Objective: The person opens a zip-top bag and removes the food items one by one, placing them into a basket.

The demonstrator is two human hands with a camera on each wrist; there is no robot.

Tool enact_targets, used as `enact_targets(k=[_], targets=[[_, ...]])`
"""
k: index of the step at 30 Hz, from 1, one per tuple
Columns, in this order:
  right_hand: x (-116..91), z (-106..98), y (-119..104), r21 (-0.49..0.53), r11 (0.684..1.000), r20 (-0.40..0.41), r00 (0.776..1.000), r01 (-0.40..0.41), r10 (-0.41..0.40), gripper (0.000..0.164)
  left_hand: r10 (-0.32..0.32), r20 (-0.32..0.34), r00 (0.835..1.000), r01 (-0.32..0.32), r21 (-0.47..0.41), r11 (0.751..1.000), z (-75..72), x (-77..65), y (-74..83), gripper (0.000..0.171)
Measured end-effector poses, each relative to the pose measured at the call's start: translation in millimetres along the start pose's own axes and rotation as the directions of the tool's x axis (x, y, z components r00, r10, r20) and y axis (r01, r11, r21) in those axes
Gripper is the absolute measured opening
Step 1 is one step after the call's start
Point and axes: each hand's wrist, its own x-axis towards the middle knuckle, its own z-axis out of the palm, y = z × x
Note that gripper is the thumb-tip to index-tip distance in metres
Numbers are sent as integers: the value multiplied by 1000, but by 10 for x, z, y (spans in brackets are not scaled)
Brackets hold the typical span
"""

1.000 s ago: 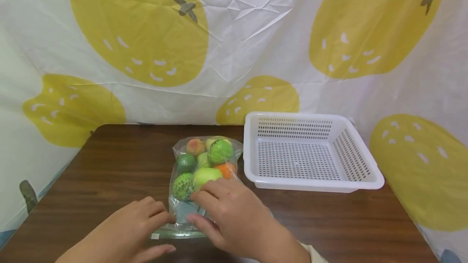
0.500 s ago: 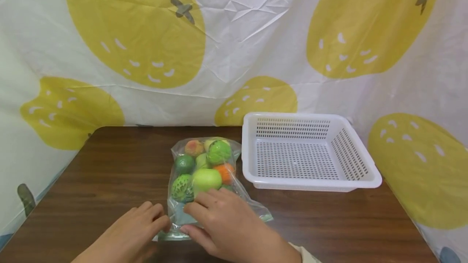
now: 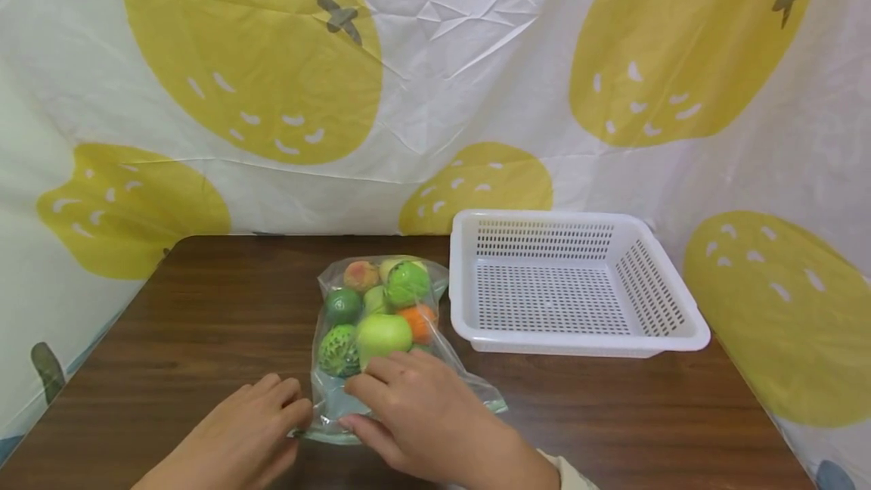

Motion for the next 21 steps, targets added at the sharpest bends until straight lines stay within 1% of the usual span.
enact_targets(k=[1,3,5,6,8,11,13,14,15,16,17,18,19,21], targets=[[0,2,3,1,1000,0,1000,-2,2,23,0,-10,1000,0,3,1000,-6,6,3,23],[0,6,8,-4,1000,-2,1000,-4,4,23,3,-51,999,-3,12,1000,-18,23,16,21],[1,9,12,-9,1000,-5,1000,-7,7,23,21,-118,993,-18,33,999,-33,47,28,21],[1,11,14,-13,1000,-8,1000,-8,8,22,35,-158,987,-28,43,999,-40,63,32,21],[7,13,20,-17,1000,-13,1000,-10,10,22,66,-253,965,-53,58,997,-59,98,38,22],[35,26,30,-13,1000,-28,1000,-10,10,23,110,-378,919,-101,41,994,-94,170,23,23],[70,40,34,-16,1000,-48,999,-2,1,23,122,-436,892,-136,-2,991,-123,225,0,25],[93,48,35,-18,1000,-63,998,6,-7,23,122,-454,883,-153,-31,988,-139,255,-16,25],[118,53,33,-19,1000,-78,997,14,-16,23,120,-464,878,-167,-61,984,-156,282,-33,26],[145,58,30,-24,999,-94,995,22,-25,23,111,-464,879,-176,-100,979,-172,308,-54,25],[173,61,24,-29,999,-107,994,29,-32,23,97,-458,884,-182,-145,972,-188,332,-76,26],[203,64,20,-26,999,-120,992,33,-36,23,79,-445,892,-183,-195,964,-206,352,-99,26],[236,64,14,-23,999,-133,990,34,-37,23,59,-423,904,-178,-247,952,-223,373,-122,27],[306,63,4,-12,1000,-153,988,13,-15,22,18,-373,928,-156,-345,926,-257,411,-165,28]])
